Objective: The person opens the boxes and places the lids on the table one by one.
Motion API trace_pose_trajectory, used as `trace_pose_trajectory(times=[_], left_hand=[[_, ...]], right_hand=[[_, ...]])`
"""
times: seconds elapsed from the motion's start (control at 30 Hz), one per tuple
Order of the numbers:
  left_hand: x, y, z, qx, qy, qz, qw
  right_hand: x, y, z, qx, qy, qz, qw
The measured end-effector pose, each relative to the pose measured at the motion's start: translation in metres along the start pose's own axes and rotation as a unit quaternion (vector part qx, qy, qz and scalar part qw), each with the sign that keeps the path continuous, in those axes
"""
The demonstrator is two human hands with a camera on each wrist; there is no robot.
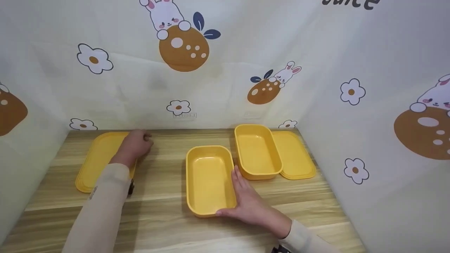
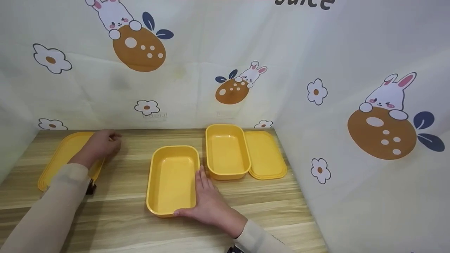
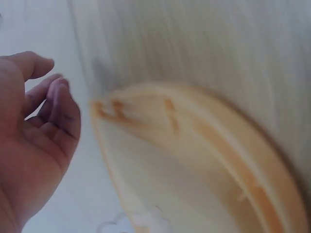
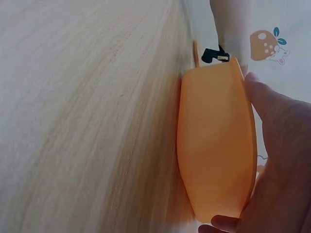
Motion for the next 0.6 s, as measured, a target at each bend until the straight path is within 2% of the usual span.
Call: trace_pose_trajectory(times=[0.17, 0.33, 0.43, 0.6], left_hand=[[0.023, 0.012, -0.028, -0.004, 0.016, 0.041, 0.999], [0.042, 0.025, -0.054, 0.024, 0.037, 0.051, 0.9977], [0.054, 0.035, -0.061, 0.025, 0.041, 0.054, 0.9973], [0.072, 0.053, -0.063, -0.015, 0.076, 0.058, 0.9953]], right_hand=[[-0.003, 0.001, -0.003, 0.017, -0.036, 0.001, 0.9992], [-0.008, 0.003, -0.004, 0.045, -0.061, -0.037, 0.9965], [-0.012, 0.004, -0.006, 0.059, -0.067, -0.065, 0.9939], [-0.015, 0.008, -0.012, 0.076, -0.123, -0.069, 0.9871]])
Point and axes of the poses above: each hand's wrist, its own y-axis away from the middle knuckle, its own x-axis out of the palm, z = x × y, the point moved 4 cm from there along -y, towards the middle knuckle, and after that the axes turned 15 degrees about y, right-handed, at the moved point
